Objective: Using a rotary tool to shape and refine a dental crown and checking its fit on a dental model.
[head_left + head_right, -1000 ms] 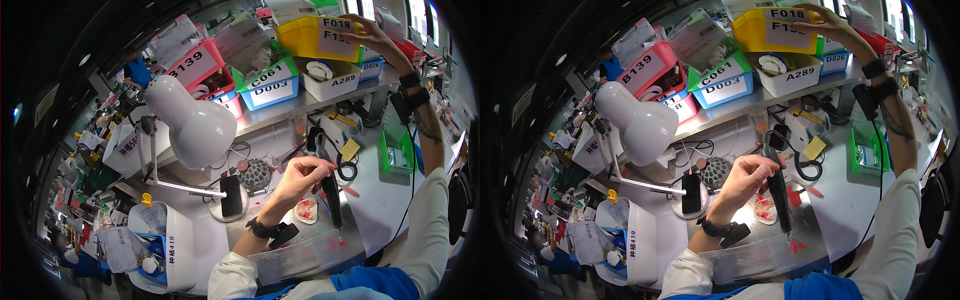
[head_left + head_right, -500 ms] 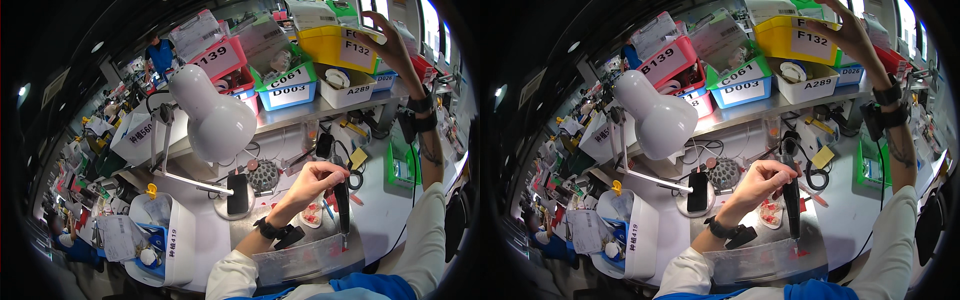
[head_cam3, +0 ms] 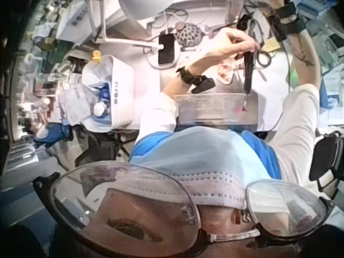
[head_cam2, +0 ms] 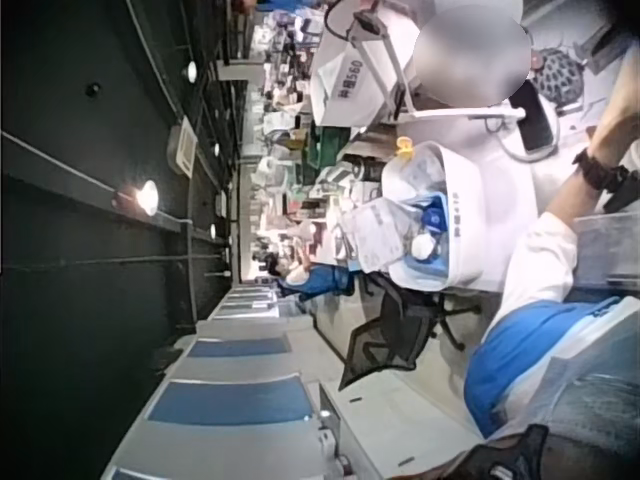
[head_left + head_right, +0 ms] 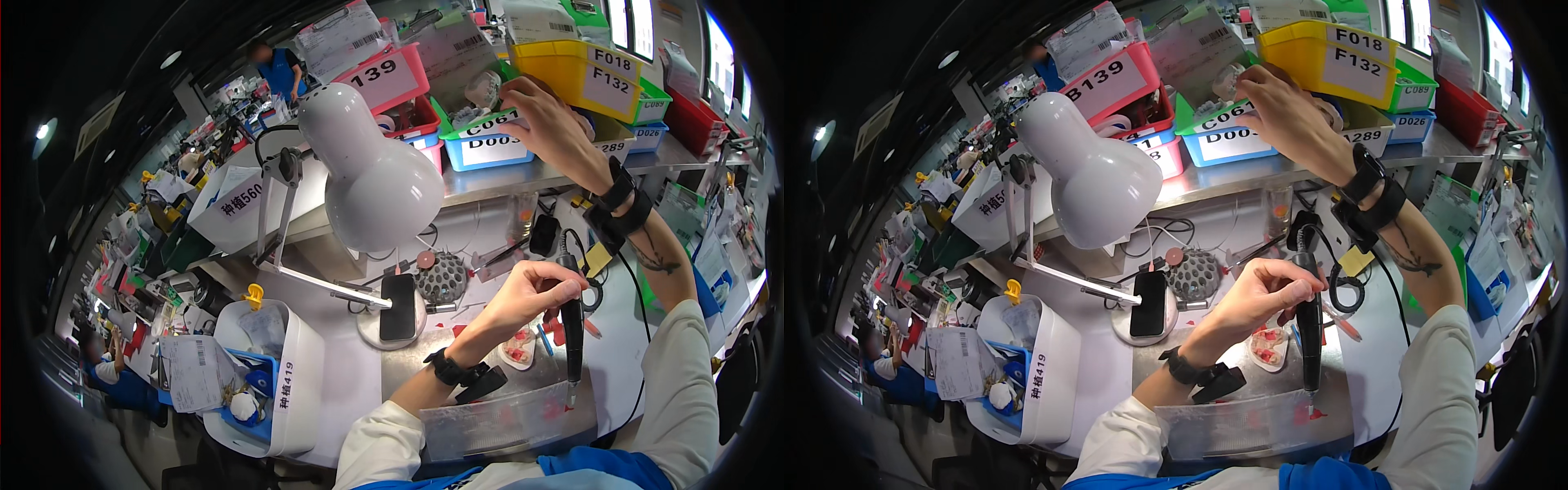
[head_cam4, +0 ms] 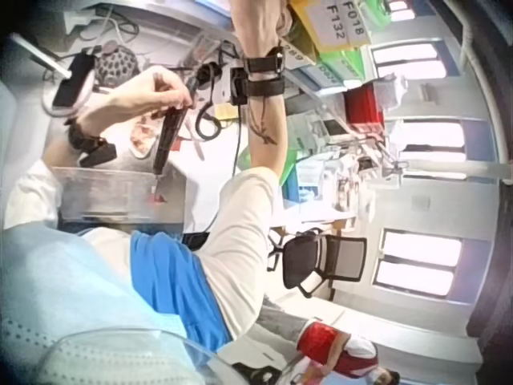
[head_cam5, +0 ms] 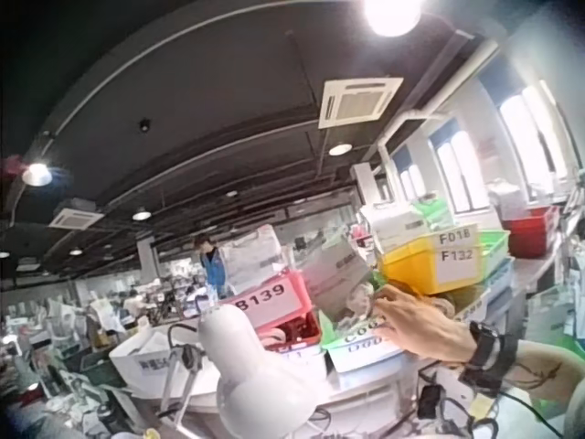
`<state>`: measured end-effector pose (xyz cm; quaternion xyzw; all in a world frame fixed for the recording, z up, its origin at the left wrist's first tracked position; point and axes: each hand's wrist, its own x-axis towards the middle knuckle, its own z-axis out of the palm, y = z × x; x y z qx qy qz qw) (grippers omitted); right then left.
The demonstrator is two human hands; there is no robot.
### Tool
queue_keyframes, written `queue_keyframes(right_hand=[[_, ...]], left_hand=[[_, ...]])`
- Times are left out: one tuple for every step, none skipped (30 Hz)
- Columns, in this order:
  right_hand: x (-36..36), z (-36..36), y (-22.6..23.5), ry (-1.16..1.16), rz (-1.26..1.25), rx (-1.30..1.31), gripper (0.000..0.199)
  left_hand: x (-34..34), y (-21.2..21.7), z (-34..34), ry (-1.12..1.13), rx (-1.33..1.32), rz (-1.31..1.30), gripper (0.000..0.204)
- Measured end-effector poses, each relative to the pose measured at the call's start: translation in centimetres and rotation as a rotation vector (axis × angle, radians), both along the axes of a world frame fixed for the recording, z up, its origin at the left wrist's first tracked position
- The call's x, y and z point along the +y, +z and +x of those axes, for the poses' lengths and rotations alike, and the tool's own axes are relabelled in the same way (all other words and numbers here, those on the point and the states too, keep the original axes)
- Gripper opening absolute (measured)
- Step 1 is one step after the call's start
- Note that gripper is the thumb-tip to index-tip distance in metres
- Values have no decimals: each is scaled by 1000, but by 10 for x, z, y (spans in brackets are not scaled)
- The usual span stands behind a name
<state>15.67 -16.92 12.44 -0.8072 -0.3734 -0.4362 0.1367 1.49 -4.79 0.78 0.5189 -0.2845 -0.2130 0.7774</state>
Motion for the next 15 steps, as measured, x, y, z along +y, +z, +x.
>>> queue_keyframes(right_hand=[[1,-1,-1,4,-3,0,30],[1,-3,-4,-22,5,-3,28],[1,-5,-7,-50,12,-5,27],[1,-5,-8,-49,9,-4,27],[2,-5,-10,-46,29,-12,27],[2,-5,-10,-44,50,-22,27],[2,-5,-10,-43,50,-22,27],[1,-4,-10,-21,62,-10,27],[0,-3,-9,1,73,2,27],[-1,-2,-7,2,72,0,27],[-4,0,-5,32,86,25,27],[-5,0,-3,61,100,48,28],[-7,1,-2,61,100,45,28],[-9,0,-1,76,144,46,28],[-10,0,-1,95,189,48,27]], left_hand=[[1,0,0,4,0,-3,23],[2,1,-1,3,-5,0,23],[2,1,-1,1,-9,2,23],[1,0,0,2,-8,0,23],[1,-1,0,0,-3,-2,23],[1,-1,1,-3,0,-2,22],[1,-1,0,-3,0,-2,22],[1,1,0,-4,2,-4,22],[1,1,0,-6,2,-7,22],[1,1,0,-6,0,-8,22],[1,1,0,-9,-2,-13,22],[1,1,1,-14,-5,-18,22],[1,1,1,-15,-8,-19,22],[2,2,0,-23,-4,-32,22],[2,2,-1,-28,2,-45,22]])
